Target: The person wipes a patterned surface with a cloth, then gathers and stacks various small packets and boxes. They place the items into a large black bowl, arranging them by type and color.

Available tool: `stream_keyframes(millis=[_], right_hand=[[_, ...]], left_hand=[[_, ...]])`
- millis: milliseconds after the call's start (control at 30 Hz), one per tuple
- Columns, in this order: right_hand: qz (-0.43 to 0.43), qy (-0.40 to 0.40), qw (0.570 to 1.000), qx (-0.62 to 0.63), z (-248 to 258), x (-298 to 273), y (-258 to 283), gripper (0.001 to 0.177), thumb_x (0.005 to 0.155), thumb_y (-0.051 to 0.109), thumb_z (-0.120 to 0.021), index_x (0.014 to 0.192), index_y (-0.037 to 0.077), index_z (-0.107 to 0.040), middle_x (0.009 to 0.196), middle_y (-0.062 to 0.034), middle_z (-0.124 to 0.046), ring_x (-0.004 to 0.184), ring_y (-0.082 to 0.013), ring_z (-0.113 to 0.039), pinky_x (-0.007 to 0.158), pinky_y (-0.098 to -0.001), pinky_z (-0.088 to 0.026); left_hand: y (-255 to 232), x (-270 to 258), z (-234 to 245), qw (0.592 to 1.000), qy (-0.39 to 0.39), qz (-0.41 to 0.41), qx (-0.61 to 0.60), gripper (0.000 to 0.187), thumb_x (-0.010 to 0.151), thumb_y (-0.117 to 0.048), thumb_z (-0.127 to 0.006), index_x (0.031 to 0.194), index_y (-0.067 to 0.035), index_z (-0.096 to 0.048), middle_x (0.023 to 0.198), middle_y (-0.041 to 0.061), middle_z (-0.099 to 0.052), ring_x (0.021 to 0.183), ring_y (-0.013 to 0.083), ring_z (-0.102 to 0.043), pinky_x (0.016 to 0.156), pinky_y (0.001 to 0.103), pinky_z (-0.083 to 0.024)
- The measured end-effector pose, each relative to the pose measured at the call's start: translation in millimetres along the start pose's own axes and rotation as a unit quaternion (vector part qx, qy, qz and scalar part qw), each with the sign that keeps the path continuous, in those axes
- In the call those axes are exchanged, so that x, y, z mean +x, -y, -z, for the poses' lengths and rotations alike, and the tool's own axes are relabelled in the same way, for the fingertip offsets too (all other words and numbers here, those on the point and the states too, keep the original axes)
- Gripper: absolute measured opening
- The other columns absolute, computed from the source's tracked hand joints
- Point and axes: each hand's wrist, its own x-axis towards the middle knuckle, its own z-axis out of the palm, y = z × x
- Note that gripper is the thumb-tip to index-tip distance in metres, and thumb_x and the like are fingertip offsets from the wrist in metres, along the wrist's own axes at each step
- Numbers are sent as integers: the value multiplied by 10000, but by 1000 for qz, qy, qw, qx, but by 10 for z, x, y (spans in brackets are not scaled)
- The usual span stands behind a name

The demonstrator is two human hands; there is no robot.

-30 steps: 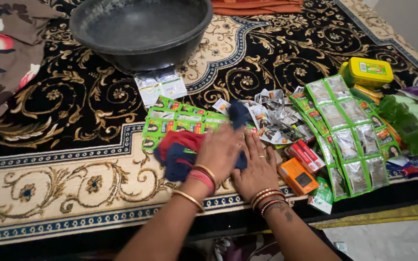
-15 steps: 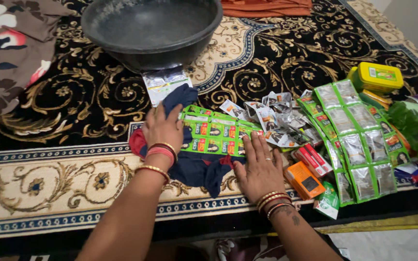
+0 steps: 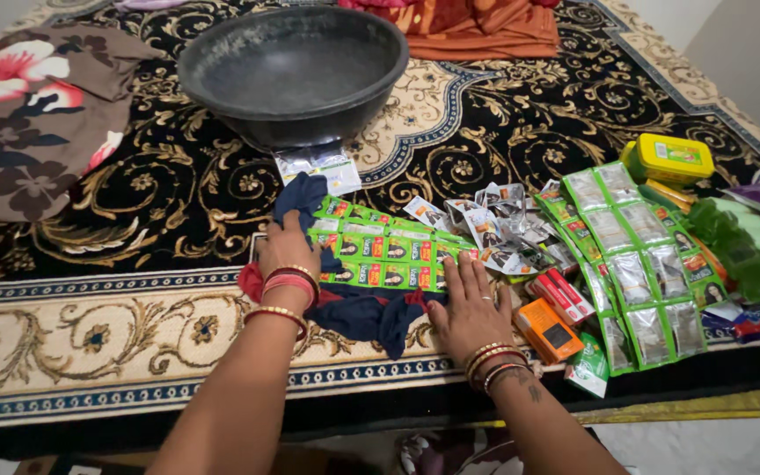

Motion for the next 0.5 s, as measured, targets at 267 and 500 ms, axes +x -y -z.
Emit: stream_keyframes(millis=[267, 500], right_hand=[[5, 51, 997, 52, 310, -38, 95, 837, 869, 406, -704, 1534, 106, -294, 1660, -162, -258, 1514, -337, -299, 1179, -506, -333], [103, -90, 933, 332, 812, 13, 298, 1250, 579, 215, -979, 1504, -28, -175, 1479, -293, -409, 1382, -398, -420, 1119, -394, -348]], left_hand=[[-64, 67, 206, 991, 96, 71, -64, 777, 720, -331, -901, 1273, 47, -508, 1115, 297, -693, 1040, 430, -695, 911, 475, -563], [-1058, 171, 662, 825, 324, 49, -461, 372, 723, -304, -787, 959, -17, -764, 889, 92, -770, 731, 218, -722, 645, 364, -586]])
